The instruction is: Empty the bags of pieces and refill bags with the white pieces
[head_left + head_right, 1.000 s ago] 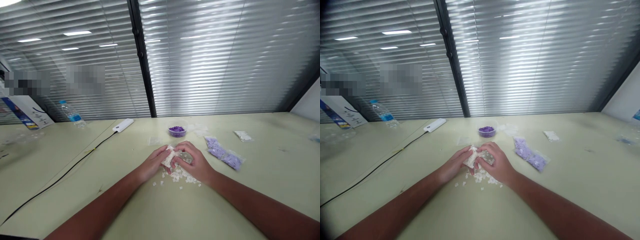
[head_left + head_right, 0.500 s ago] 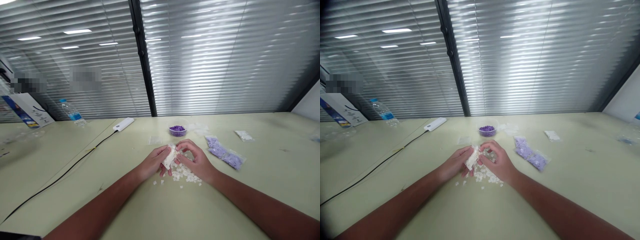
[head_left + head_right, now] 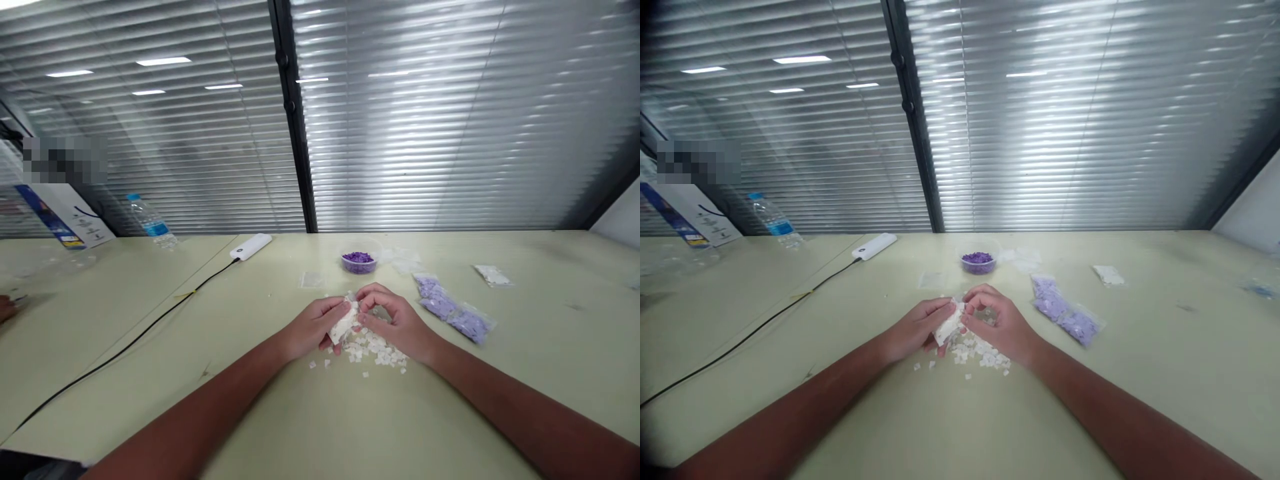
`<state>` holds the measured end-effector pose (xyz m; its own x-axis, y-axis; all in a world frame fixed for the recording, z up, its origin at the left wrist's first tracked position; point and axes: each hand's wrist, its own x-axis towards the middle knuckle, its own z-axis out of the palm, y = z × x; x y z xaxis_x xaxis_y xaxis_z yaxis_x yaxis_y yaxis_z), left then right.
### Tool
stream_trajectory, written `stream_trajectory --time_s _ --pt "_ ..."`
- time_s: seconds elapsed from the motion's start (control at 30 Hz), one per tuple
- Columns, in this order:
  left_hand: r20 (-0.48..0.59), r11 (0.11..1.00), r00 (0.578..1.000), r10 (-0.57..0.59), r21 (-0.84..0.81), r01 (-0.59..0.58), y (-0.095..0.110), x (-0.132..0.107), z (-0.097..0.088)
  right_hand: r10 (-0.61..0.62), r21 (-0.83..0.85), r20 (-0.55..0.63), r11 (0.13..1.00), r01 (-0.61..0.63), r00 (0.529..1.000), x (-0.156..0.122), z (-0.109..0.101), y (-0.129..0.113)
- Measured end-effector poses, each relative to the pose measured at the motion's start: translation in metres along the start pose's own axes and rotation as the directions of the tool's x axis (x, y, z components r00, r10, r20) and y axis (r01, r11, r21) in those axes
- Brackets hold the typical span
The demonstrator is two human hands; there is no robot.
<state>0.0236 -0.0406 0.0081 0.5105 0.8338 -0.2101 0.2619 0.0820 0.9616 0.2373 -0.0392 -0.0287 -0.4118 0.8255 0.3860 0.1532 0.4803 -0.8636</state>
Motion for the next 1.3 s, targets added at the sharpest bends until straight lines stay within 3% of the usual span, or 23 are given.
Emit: stream_trajectory --time_s 0.3,0.57,0.73,0.87,1.07,1.2,1.3 --pt "0.022 0.999 0.999 -0.029 -0.025 0.029 -0.006 0.002 -0.003 0.082 -0.051 0.073 0.996 -0.079 0.994 0.004 -0.003 -0.002" --pt "0.100 1.000 0.995 -0.017 0.015 0.015 -0.005 0.001 -0.007 0.131 0.040 0.188 0.989 -0.141 0.973 0.003 -0.006 -0.010" --pt "0.070 0.999 0.997 -0.024 -0.039 0.027 -0.005 0.002 -0.004 0.024 -0.047 0.030 0.999 -0.023 0.999 0.003 -0.005 -0.006" --pt "0.027 0.997 1.000 0.000 -0.079 0.002 -0.002 0.002 -0.002 -0.115 -0.124 -0.098 0.987 0.102 0.989 0.003 -0.005 -0.005" --pt "-0.021 0.998 1.000 0.019 -0.056 -0.020 0.004 -0.002 0.001 -0.222 -0.195 -0.048 0.958 0.208 0.974 0.001 -0.005 -0.007" --pt "-0.016 0.998 0.999 0.037 -0.040 -0.038 0.006 -0.004 0.002 -0.241 -0.226 -0.086 0.950 0.217 0.967 -0.001 -0.003 -0.008" --pt "-0.024 0.999 0.999 0.036 -0.035 -0.037 0.008 -0.006 0.004 -0.245 -0.249 -0.036 0.941 0.228 0.969 -0.002 -0.002 -0.006"
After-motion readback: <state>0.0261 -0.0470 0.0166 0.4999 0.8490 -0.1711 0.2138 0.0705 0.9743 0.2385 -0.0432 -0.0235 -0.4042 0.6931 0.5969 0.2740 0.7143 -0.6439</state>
